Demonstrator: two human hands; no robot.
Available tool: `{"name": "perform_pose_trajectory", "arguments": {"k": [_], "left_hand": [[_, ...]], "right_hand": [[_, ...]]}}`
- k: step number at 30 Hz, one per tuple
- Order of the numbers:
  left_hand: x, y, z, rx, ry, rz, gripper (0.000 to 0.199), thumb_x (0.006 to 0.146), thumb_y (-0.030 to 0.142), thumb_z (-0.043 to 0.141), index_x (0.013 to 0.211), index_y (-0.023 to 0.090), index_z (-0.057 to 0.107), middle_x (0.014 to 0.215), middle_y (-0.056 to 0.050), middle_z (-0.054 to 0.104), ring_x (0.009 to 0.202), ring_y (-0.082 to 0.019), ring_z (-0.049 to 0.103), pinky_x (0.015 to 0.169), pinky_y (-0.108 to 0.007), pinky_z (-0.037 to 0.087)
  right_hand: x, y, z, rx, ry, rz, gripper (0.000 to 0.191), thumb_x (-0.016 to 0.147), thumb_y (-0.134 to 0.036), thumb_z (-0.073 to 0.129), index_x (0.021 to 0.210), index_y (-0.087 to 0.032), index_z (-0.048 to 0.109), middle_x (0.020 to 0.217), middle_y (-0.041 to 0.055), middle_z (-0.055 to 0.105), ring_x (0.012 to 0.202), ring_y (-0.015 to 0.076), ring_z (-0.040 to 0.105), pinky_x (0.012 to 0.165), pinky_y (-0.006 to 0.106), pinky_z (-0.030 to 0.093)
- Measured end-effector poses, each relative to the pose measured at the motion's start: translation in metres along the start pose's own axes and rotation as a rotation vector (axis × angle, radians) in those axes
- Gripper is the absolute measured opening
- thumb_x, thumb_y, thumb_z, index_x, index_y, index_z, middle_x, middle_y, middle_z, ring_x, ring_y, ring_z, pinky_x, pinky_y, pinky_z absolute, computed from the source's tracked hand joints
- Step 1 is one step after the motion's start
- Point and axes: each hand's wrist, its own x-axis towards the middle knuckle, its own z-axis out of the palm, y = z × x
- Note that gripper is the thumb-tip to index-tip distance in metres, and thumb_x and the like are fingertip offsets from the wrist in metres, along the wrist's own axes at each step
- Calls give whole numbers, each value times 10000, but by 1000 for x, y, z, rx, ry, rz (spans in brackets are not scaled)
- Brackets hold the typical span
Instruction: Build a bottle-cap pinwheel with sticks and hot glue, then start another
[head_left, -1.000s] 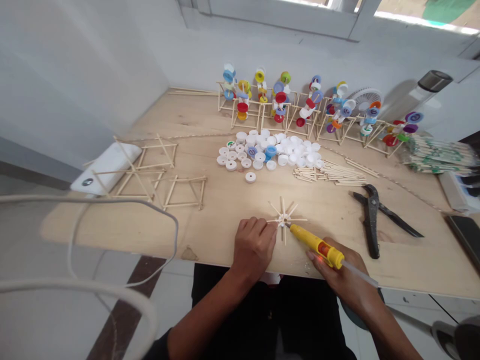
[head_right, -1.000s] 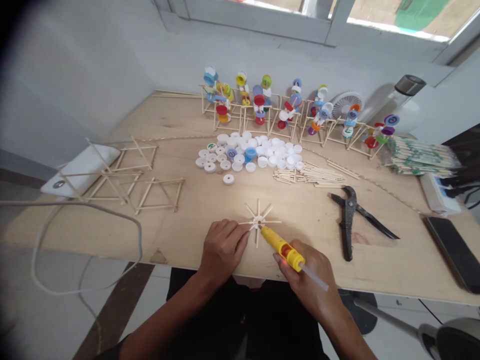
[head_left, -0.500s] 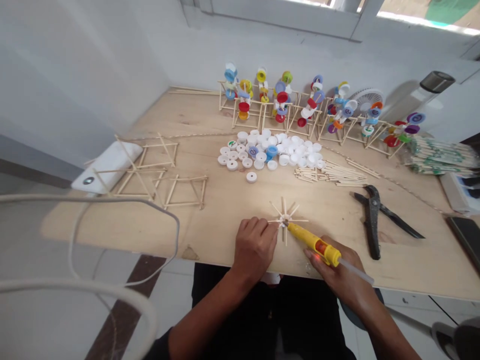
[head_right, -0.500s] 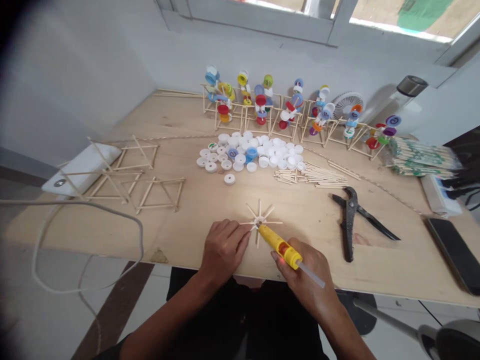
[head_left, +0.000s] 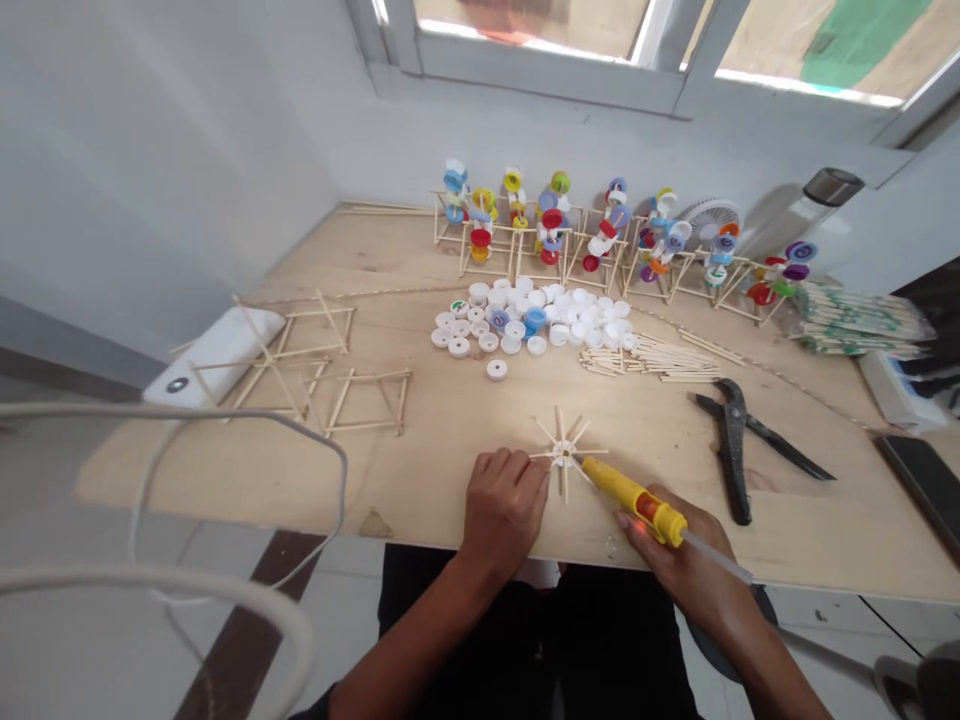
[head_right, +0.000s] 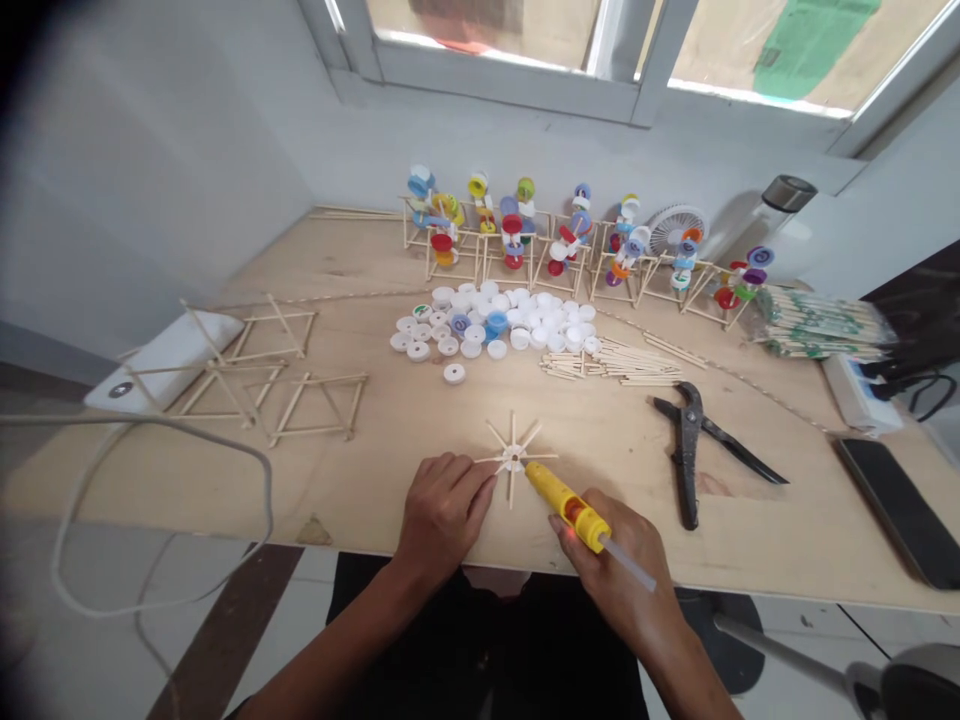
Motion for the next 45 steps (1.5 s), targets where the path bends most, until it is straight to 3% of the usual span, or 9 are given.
{"name": "perform_pose_trajectory", "arguments": {"k": [45], "left_hand": [[-1, 1, 0, 20, -6, 12, 140, 871, 200, 506, 859, 169, 642, 723, -42, 609, 694, -187, 503, 659, -341, 355]], "right_hand": [[6, -1, 1, -82, 28, -23, 311, 869, -454, 468, 670, -217, 495, 578, -9, 573, 521, 149, 541, 500, 248, 344]]}}
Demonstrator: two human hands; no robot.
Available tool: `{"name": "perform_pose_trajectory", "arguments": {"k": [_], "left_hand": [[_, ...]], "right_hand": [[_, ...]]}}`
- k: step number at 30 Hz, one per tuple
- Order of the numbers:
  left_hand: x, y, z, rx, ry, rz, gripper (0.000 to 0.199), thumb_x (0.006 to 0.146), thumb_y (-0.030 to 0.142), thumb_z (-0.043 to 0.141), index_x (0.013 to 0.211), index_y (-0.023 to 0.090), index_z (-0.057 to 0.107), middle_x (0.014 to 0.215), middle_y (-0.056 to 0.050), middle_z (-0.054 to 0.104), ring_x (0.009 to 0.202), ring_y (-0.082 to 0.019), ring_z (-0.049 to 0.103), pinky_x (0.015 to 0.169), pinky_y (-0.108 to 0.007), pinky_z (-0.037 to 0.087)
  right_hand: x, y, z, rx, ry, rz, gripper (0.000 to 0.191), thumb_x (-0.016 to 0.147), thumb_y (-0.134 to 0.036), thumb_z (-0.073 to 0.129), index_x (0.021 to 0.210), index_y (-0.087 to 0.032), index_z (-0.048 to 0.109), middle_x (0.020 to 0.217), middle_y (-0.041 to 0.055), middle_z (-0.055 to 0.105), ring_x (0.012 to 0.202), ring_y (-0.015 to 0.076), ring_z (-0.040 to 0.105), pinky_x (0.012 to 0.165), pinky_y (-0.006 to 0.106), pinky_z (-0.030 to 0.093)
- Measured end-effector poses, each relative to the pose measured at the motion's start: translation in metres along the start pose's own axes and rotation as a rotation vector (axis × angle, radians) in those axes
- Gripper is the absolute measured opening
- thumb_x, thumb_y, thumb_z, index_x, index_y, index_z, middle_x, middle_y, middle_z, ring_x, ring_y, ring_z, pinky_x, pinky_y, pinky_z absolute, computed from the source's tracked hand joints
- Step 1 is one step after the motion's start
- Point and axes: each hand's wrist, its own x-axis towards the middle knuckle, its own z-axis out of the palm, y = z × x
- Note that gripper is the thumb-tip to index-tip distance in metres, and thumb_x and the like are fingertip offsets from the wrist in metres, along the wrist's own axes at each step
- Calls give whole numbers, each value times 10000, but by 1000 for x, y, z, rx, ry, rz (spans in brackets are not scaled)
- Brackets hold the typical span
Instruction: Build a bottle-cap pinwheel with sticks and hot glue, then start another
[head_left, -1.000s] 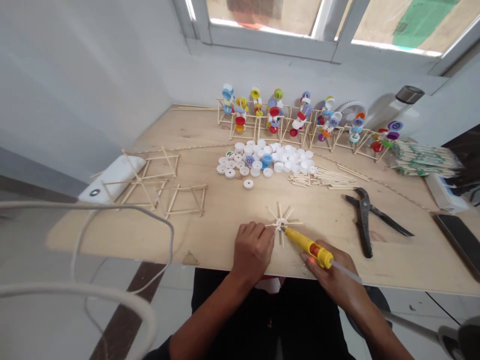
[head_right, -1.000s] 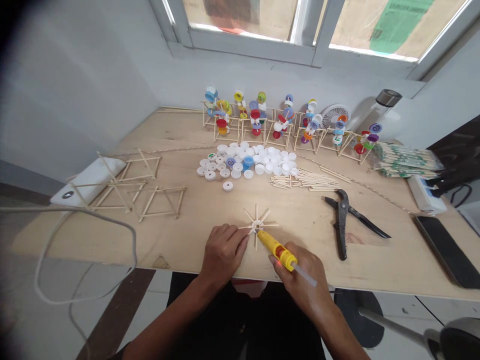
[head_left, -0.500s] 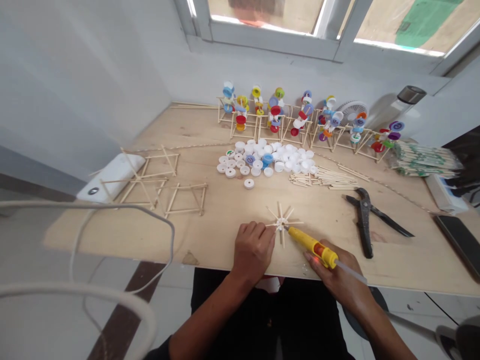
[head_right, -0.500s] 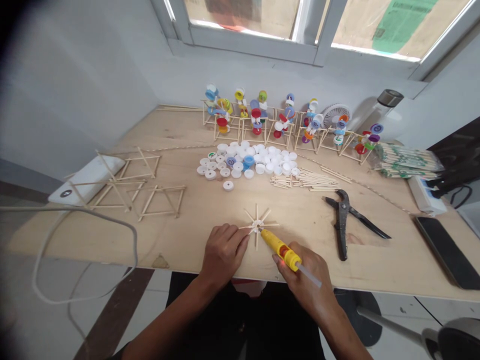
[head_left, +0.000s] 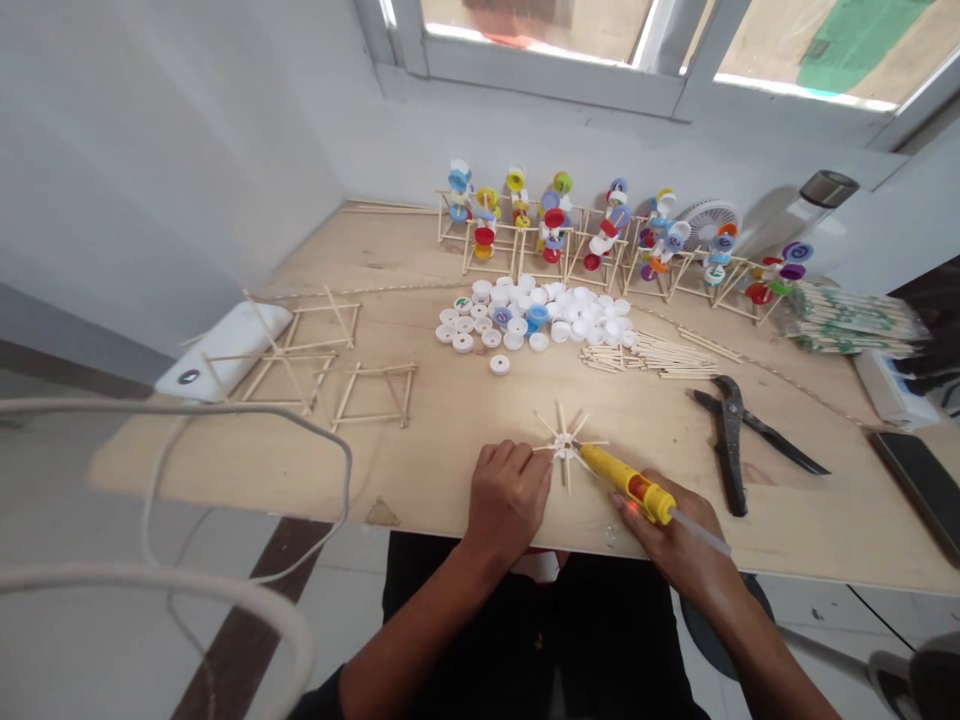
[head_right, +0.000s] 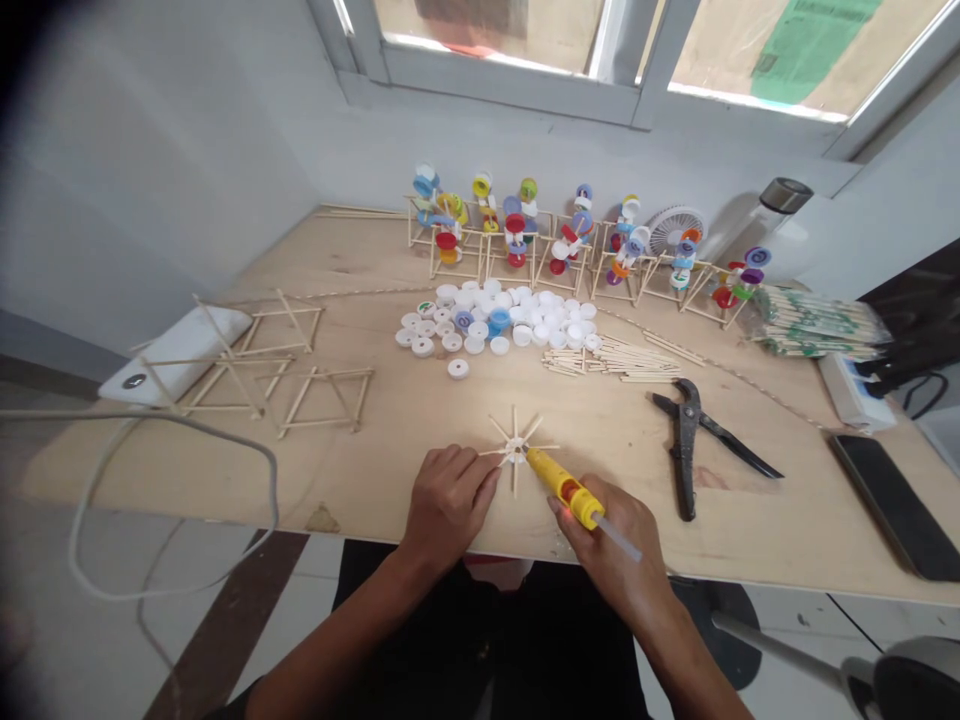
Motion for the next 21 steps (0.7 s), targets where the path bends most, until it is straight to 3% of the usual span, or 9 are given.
{"name": "perform_pose_trajectory", "arguments": {"k": [21], "left_hand": [[0, 0, 0, -6, -7, -3, 151, 874, 195, 493, 866, 170, 641, 725, -44, 609, 696, -186, 506, 663, -342, 362]], "right_hand": [[-2, -10, 2, -24, -8, -45, 309, 874, -444, 473, 667, -216, 495, 571, -19, 561, 505, 133, 529, 488, 244, 339]]}}
